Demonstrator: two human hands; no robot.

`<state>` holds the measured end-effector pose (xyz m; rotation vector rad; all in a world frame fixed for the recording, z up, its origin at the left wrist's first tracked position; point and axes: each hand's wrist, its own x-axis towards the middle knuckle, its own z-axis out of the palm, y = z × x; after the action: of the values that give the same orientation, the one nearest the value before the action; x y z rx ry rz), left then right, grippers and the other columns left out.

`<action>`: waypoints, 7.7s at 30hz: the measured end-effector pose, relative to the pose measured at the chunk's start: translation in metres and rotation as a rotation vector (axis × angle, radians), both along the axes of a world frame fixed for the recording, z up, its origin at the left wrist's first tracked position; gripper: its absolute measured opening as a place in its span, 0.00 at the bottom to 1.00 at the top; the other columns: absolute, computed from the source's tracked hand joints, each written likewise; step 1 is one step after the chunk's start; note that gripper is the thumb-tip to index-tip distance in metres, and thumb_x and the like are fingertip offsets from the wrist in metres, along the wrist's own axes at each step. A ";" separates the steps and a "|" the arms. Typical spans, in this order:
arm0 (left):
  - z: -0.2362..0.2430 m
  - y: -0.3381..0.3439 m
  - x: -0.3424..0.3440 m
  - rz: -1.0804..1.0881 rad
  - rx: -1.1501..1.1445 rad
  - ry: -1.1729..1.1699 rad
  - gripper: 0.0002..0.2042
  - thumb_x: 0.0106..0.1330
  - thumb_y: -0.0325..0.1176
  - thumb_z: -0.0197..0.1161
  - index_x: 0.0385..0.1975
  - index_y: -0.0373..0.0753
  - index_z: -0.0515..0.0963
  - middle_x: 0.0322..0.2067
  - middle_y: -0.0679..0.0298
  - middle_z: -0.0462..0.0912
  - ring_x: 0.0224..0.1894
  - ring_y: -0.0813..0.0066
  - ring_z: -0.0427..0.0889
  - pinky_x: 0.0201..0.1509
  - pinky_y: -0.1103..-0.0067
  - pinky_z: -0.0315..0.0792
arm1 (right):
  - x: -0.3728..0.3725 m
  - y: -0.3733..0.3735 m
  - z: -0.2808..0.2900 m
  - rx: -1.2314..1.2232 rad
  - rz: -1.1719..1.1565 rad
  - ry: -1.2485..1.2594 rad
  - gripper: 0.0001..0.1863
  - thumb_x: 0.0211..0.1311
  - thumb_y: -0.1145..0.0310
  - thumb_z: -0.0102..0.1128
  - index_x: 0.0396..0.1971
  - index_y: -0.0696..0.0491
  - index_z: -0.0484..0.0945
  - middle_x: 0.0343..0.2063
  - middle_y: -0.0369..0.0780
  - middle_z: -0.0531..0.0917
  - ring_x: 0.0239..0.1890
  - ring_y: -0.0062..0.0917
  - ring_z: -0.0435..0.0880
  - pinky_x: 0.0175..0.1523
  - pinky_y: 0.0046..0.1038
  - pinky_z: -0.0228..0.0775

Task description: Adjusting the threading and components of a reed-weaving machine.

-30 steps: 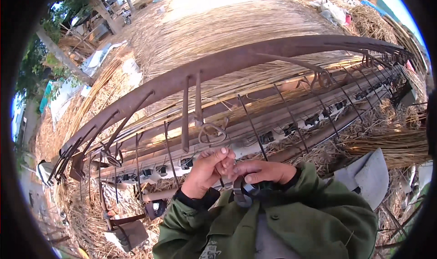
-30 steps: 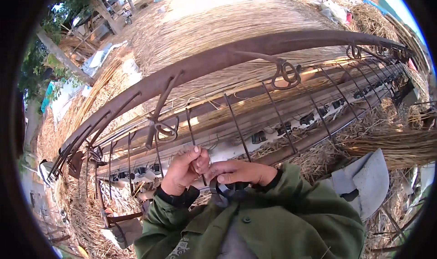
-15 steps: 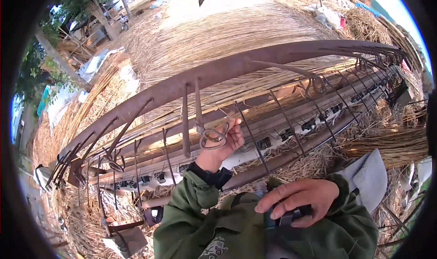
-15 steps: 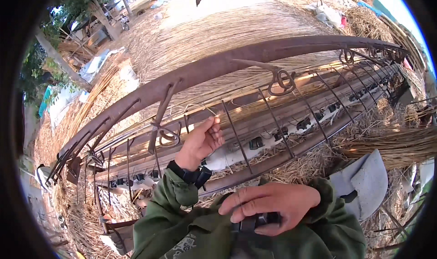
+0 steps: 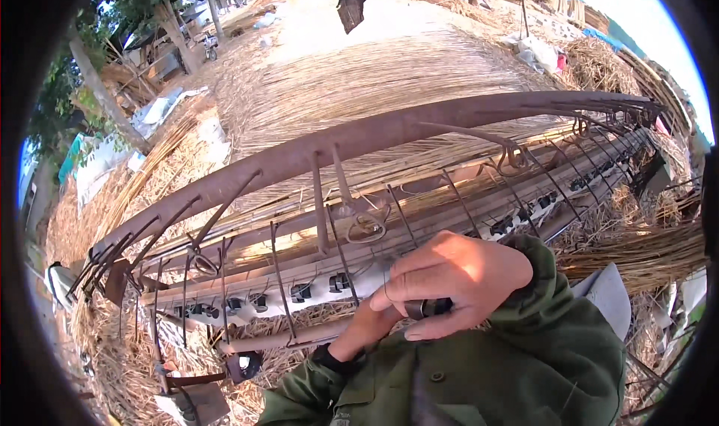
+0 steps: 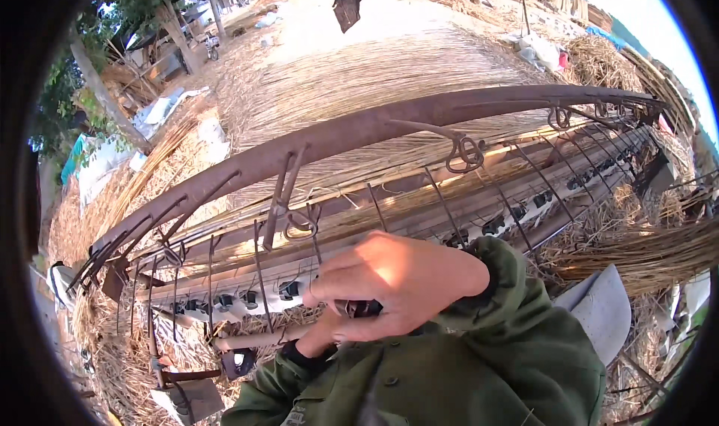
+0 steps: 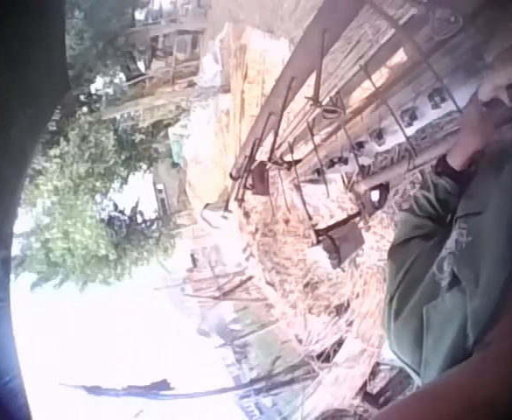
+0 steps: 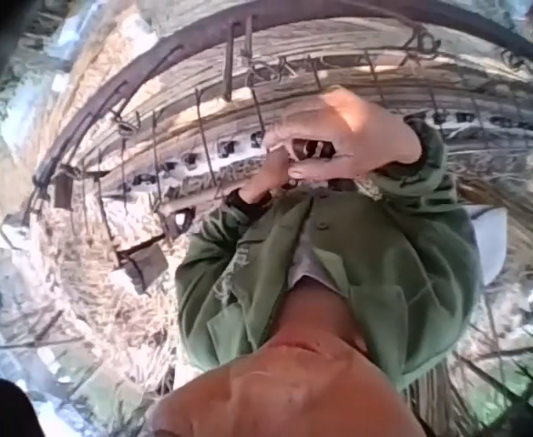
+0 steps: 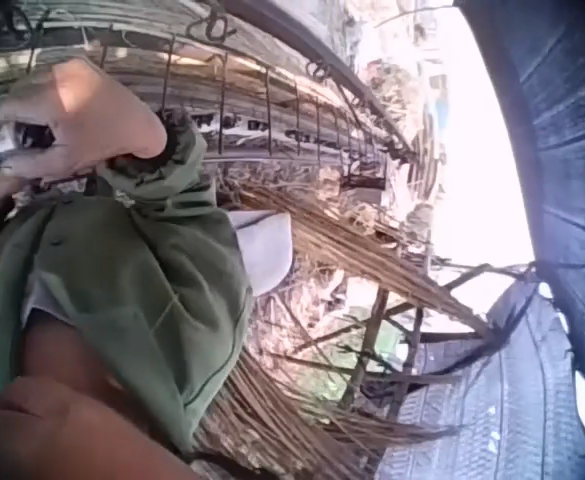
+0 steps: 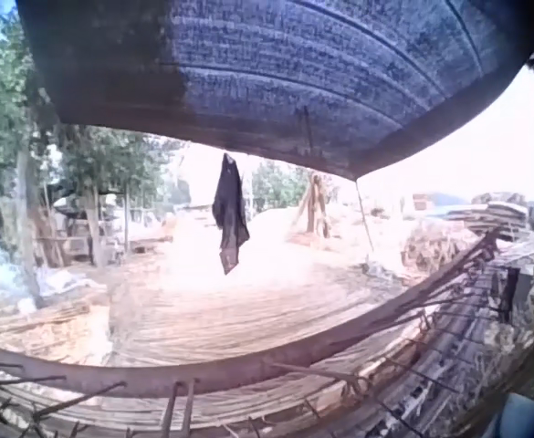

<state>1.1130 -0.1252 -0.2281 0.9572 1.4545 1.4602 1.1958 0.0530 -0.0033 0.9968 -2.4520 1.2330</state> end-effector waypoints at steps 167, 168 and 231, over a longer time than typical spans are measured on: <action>0.001 0.016 -0.020 0.085 0.051 1.315 0.09 0.52 0.35 0.64 0.32 0.41 0.80 0.24 0.58 0.78 0.27 0.63 0.76 0.32 0.70 0.69 | 0.291 0.032 -0.322 -1.507 -1.227 -1.159 0.43 0.60 0.33 0.29 0.60 0.56 0.59 0.59 0.48 0.65 0.64 0.35 0.60 0.64 0.44 0.52; 0.002 0.012 -0.020 0.099 0.049 1.325 0.09 0.52 0.35 0.64 0.32 0.41 0.80 0.24 0.58 0.78 0.27 0.63 0.76 0.32 0.70 0.69 | 0.320 -0.008 -0.336 -1.234 -1.358 -1.578 0.39 0.64 0.38 0.32 0.61 0.57 0.57 0.60 0.46 0.64 0.64 0.33 0.60 0.64 0.42 0.51; 0.000 0.018 -0.026 0.021 -0.222 1.348 0.09 0.49 0.36 0.65 0.30 0.43 0.81 0.26 0.57 0.80 0.31 0.58 0.78 0.35 0.67 0.71 | 0.197 -0.010 -0.430 -0.351 -1.167 -1.679 0.39 0.63 0.39 0.36 0.63 0.56 0.55 0.61 0.46 0.62 0.64 0.33 0.60 0.64 0.40 0.52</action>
<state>1.0872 -0.1075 -0.2284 1.9202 2.4398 0.4985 1.3931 0.0434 -0.4335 -2.0750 -2.3207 1.9884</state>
